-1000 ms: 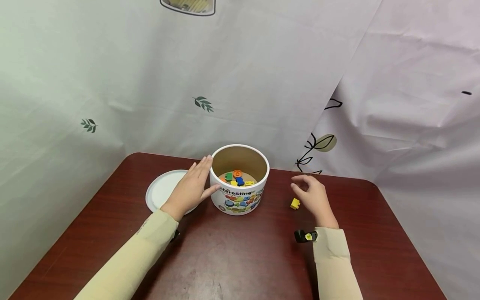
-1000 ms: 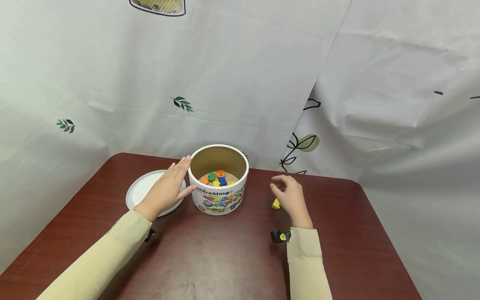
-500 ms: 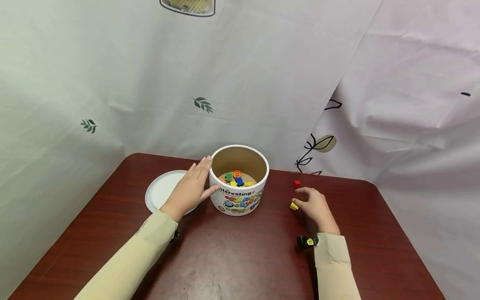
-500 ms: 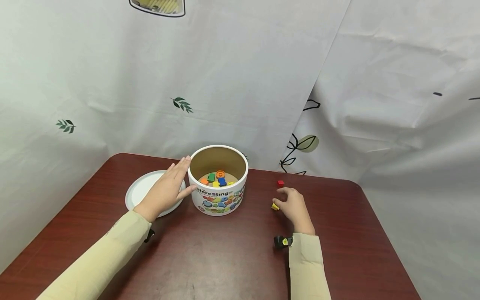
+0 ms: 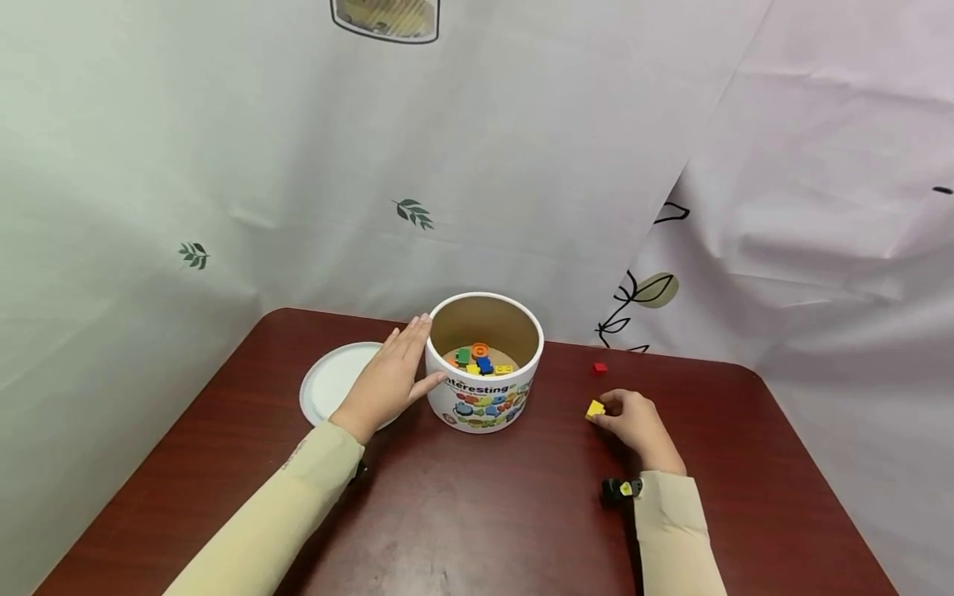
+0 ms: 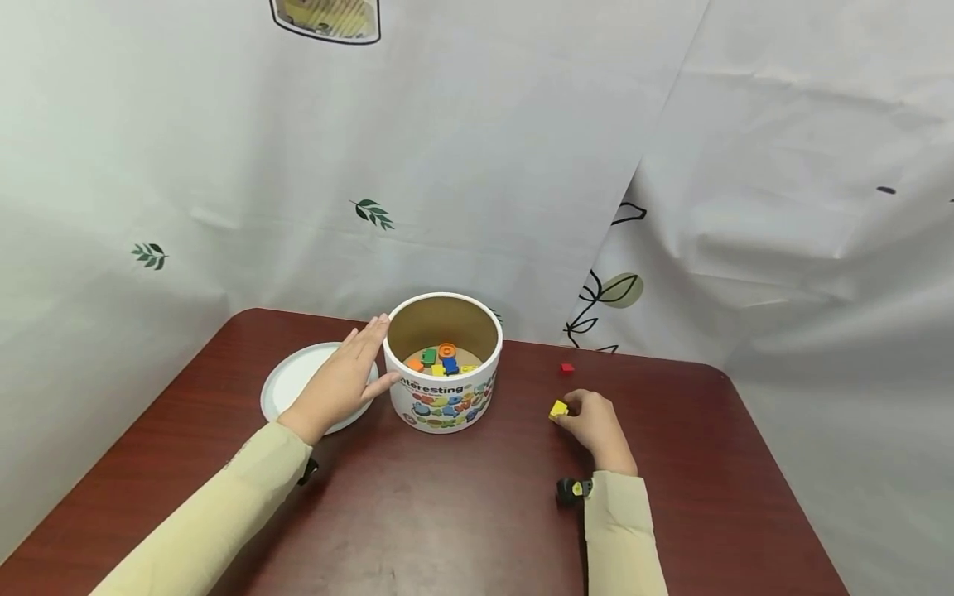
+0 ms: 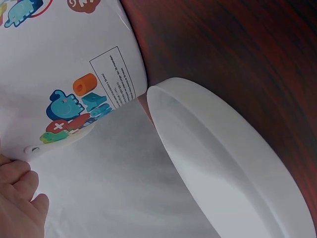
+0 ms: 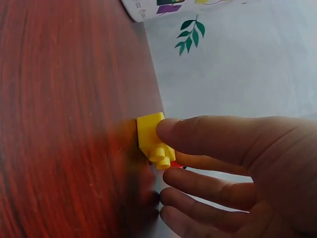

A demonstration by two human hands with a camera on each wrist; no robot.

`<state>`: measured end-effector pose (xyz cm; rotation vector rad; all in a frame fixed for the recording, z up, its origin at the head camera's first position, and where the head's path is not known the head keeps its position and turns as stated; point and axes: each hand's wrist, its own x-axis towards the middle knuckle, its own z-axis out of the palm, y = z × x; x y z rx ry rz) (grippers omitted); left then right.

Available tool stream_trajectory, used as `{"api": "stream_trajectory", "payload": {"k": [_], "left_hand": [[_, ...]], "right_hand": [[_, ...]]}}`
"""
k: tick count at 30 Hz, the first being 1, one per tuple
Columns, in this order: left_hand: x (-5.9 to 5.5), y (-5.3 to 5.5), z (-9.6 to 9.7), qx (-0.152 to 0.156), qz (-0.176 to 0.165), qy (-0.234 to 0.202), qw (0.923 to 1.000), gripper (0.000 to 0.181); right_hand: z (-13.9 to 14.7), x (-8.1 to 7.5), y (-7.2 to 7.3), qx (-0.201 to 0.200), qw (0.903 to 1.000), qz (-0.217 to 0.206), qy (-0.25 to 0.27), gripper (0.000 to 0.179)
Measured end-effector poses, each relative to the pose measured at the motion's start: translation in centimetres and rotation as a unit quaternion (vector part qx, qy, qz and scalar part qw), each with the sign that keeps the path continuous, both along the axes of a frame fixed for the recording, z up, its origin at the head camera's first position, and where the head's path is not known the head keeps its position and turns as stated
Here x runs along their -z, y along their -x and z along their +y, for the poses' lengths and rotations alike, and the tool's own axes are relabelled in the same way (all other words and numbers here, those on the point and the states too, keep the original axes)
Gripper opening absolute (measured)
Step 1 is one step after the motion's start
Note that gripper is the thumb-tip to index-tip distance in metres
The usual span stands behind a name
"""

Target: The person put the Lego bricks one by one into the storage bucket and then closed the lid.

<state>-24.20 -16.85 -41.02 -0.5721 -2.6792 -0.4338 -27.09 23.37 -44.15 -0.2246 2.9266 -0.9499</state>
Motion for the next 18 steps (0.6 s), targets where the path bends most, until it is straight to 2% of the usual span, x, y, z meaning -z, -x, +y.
{"api": "stream_trajectory", "payload": {"k": [18], "left_hand": [[0.07,0.07,-0.01,0.002,0.007,-0.002,1.0000,0.088]], "right_hand": [[0.22,0.64,0.26,0.002,0.9999,0.013,0.001,0.027]]}}
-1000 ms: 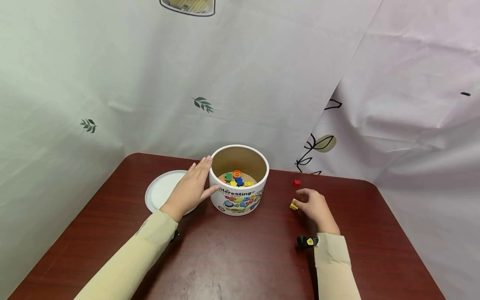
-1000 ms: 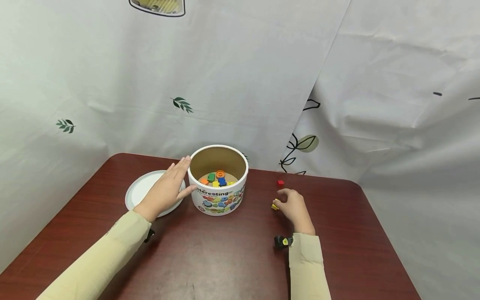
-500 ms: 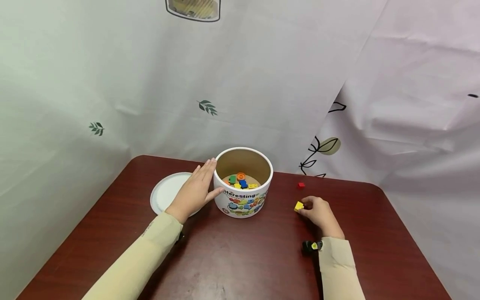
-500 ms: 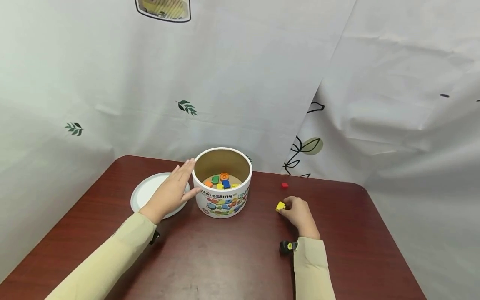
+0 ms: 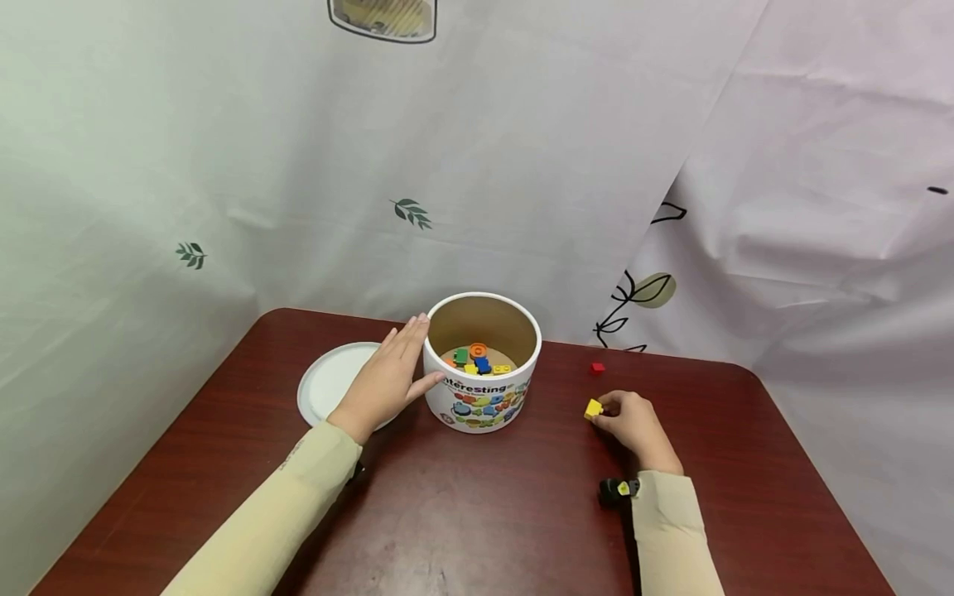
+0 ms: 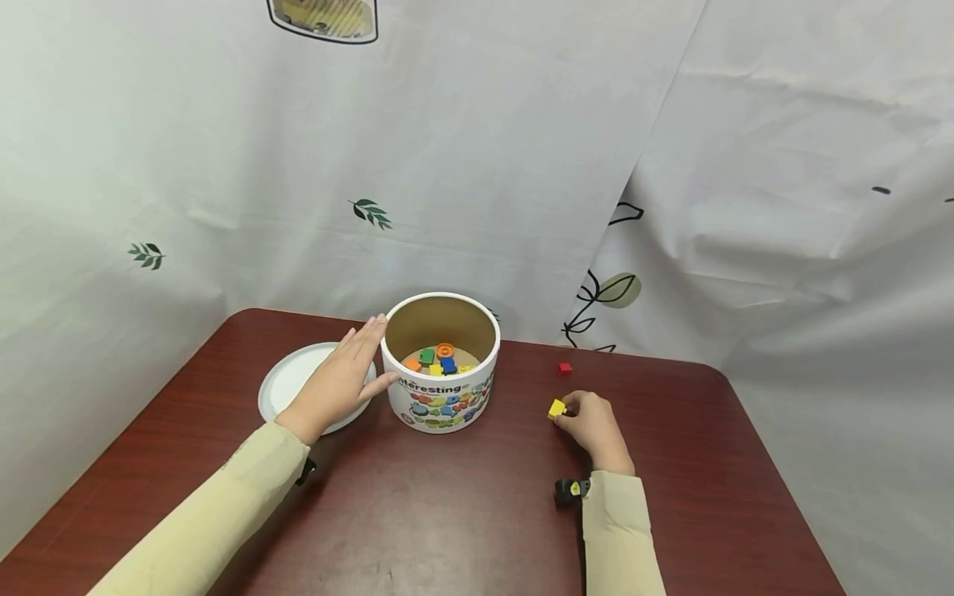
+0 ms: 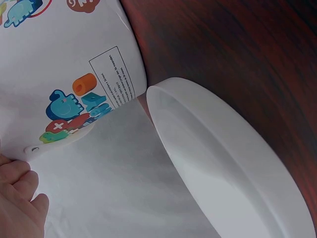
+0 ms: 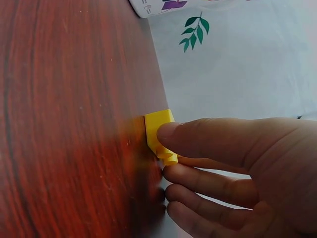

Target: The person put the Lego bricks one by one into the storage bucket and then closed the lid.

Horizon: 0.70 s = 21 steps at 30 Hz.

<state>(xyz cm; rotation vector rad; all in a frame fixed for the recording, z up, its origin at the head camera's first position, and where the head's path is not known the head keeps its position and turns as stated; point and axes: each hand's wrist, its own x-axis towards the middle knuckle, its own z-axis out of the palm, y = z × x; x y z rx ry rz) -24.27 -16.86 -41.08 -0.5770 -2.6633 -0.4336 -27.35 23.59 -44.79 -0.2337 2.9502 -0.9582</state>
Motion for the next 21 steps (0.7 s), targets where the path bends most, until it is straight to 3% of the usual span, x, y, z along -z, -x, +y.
{"api": "stream_trajectory", "payload": {"k": [21], "left_hand": [[0.08,0.11,0.01,0.004,0.006,-0.002,1.0000,0.089]], "right_hand": [[-0.22,-0.19,0.13,0.002,0.9996,0.028,-0.003,0.027]]}}
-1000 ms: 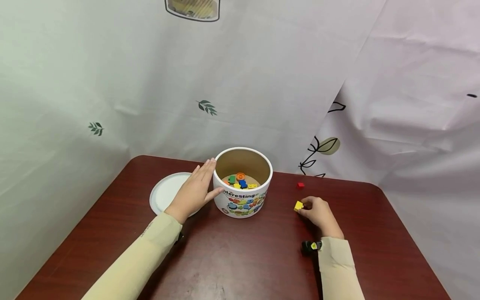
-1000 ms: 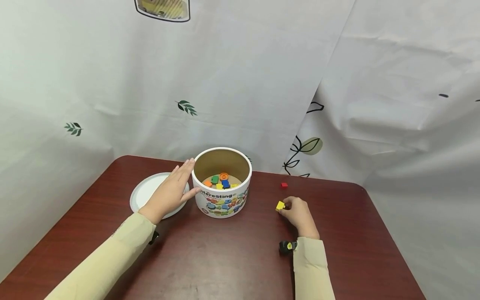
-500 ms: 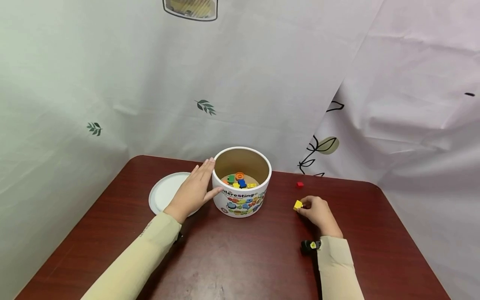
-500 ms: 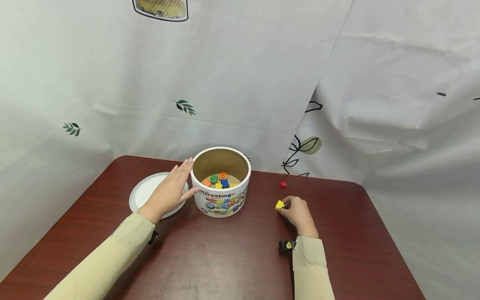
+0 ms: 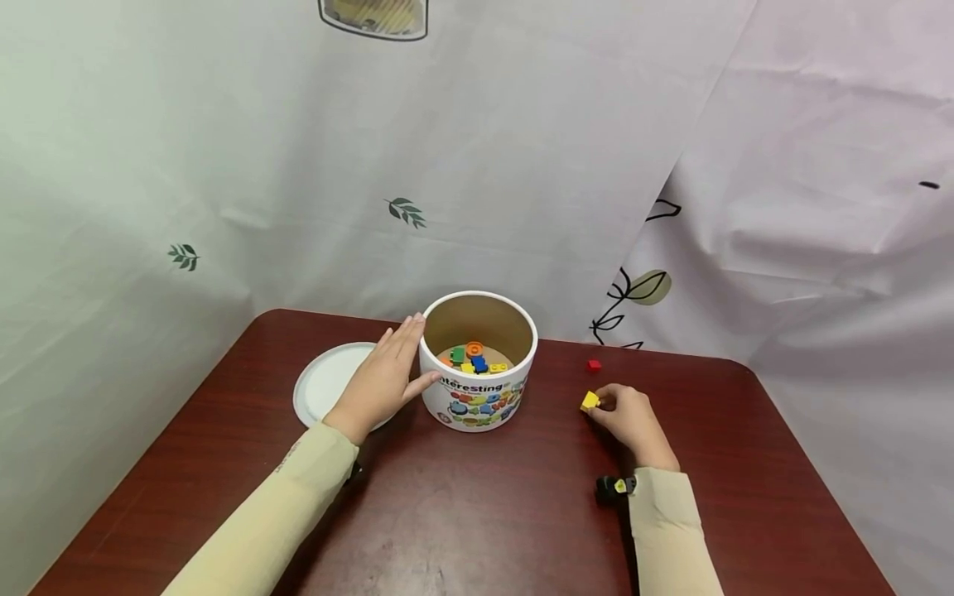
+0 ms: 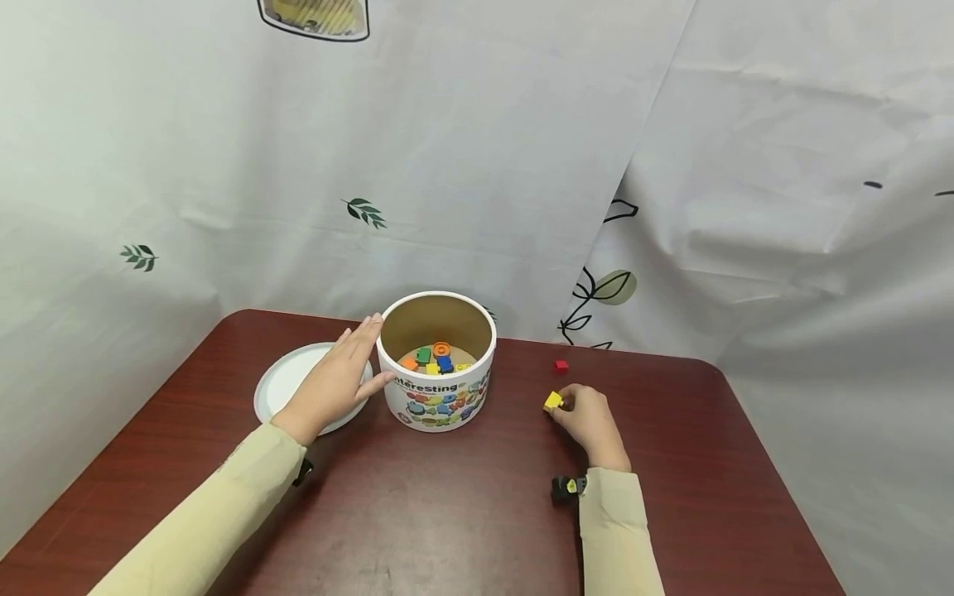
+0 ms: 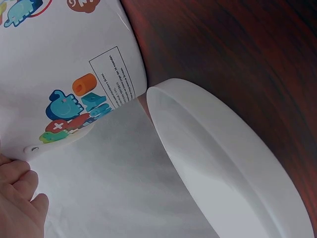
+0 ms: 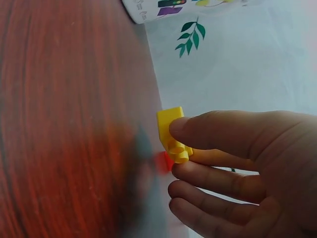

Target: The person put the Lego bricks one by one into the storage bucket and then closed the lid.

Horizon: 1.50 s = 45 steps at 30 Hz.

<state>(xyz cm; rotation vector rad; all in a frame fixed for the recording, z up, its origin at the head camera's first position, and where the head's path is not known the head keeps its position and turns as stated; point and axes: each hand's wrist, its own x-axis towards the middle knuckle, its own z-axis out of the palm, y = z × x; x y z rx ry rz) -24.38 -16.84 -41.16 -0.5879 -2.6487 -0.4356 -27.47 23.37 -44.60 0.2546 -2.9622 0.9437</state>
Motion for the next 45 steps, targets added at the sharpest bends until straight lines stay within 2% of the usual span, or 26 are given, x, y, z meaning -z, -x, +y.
{"api": "stream_trajectory", "payload": {"k": [11,25,34,40,45], "left_hand": [[0.0,-0.1,0.0,0.000,-0.006,-0.001,1.0000,0.089],[-0.1,-0.1,0.0,0.000,-0.014,-0.007,0.9999,0.090],[-0.2,-0.1,0.0,-0.001,-0.015,-0.002,0.9999,0.090],[-0.1,-0.1,0.0,-0.002,-0.014,0.000,0.9999,0.090],[-0.1,-0.2,0.0,-0.001,-0.012,0.000,0.9999,0.089]], "right_hand": [[-0.9,-1.0,-0.5,-0.005,0.9996,0.019,0.022,0.031],[-2.6,-1.9,-1.1,-0.001,0.9923,0.100,0.072,0.035],[-4.1,-3.0,-1.6,-0.019,0.9799,0.171,0.101,0.033],[-5.1,-3.8,-2.3,-0.035,0.9746,0.188,0.117,0.033],[-5.9,-4.8,-3.0,-0.044,0.9654,0.224,0.126,0.034]]}}
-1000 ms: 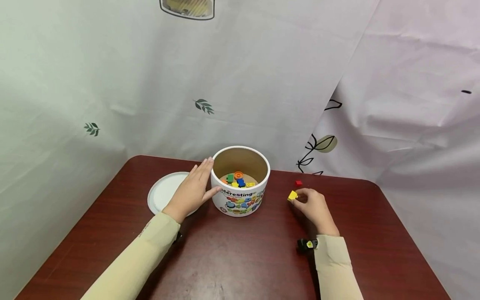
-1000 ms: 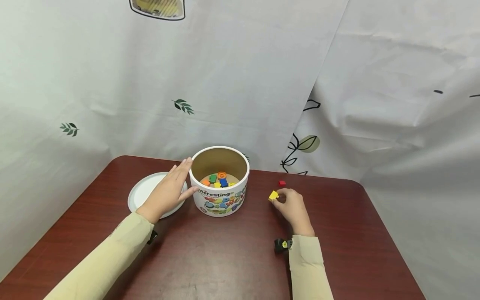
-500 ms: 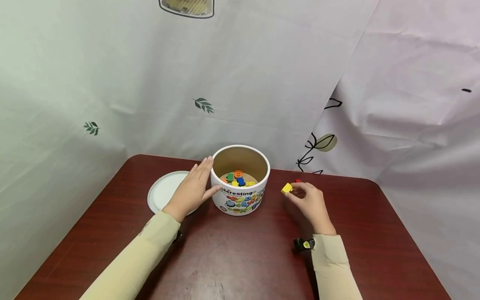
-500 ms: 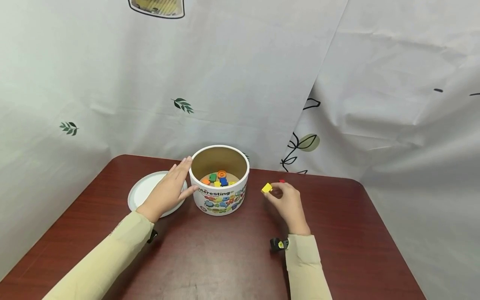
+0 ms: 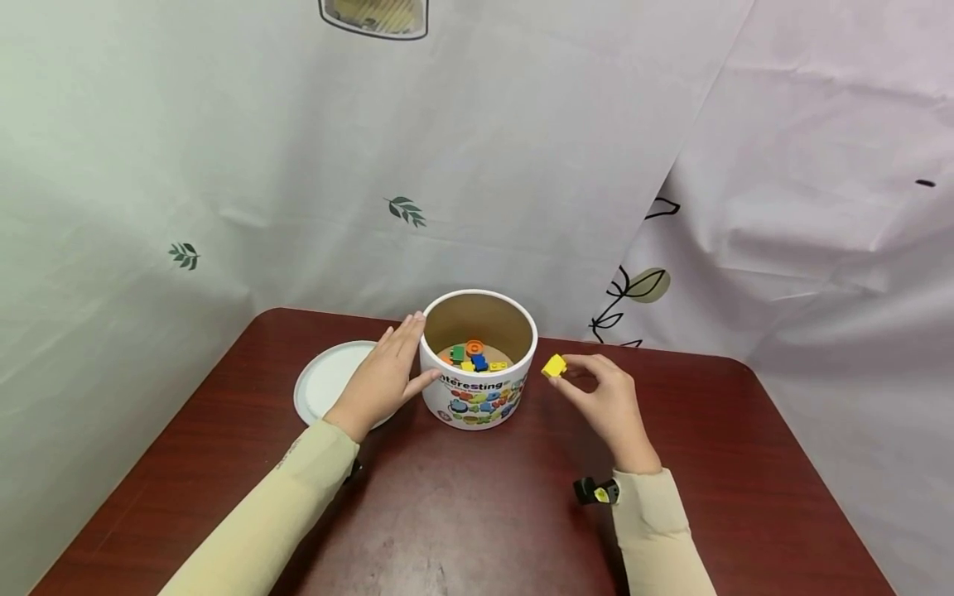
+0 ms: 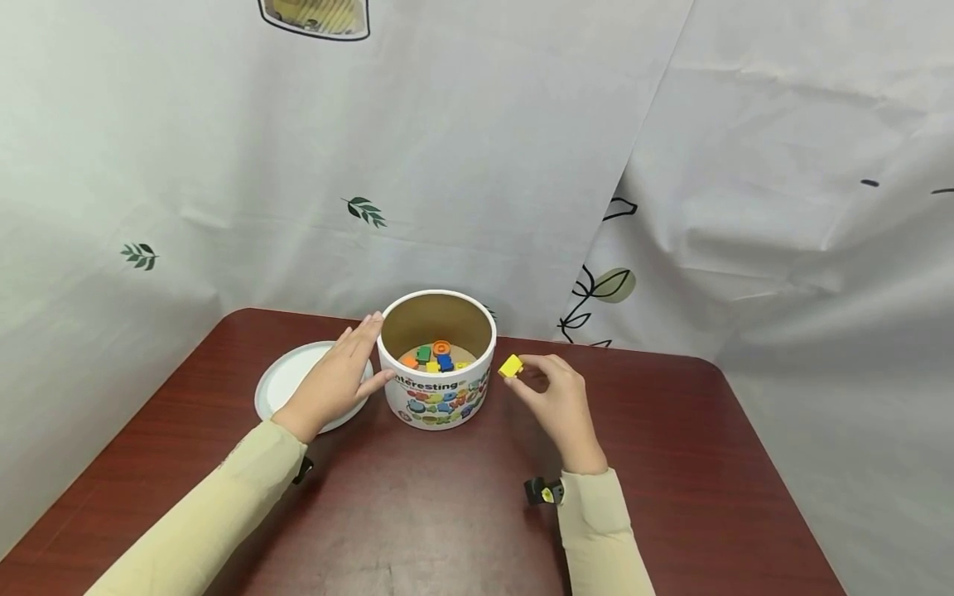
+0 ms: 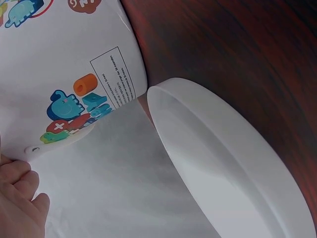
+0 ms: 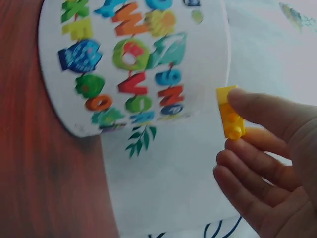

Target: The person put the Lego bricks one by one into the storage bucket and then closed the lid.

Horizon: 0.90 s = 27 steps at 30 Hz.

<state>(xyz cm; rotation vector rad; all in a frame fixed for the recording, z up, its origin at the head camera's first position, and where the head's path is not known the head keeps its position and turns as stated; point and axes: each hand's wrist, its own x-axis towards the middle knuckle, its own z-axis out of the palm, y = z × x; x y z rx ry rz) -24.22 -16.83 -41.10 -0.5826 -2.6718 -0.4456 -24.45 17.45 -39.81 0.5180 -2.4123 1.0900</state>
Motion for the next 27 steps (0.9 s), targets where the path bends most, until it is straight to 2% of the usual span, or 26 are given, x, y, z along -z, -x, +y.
{"api": "stream_trajectory", "payload": {"k": [7,12,20,27], "left_hand": [[0.0,0.0,0.1,0.001,-0.003,0.002,1.0000,0.089],[0.0,0.0,0.0,-0.001,-0.009,0.001,1.0000,0.090],[0.1,0.1,-0.2,0.000,-0.003,-0.001,1.0000,0.090],[0.0,0.1,-0.1,0.000,-0.003,0.004,1.0000,0.090]], "right_hand": [[-1.1,-1.7,-0.8,-0.011,0.9984,0.055,0.004,0.034],[-2.0,-3.1,-0.7,-0.029,0.9972,0.067,0.017,0.033],[-4.0,-4.2,0.8,-0.072,0.9946,0.074,0.002,0.032],[-5.7,-4.5,2.5,-0.107,0.9932,0.035,-0.029,0.031]]}}
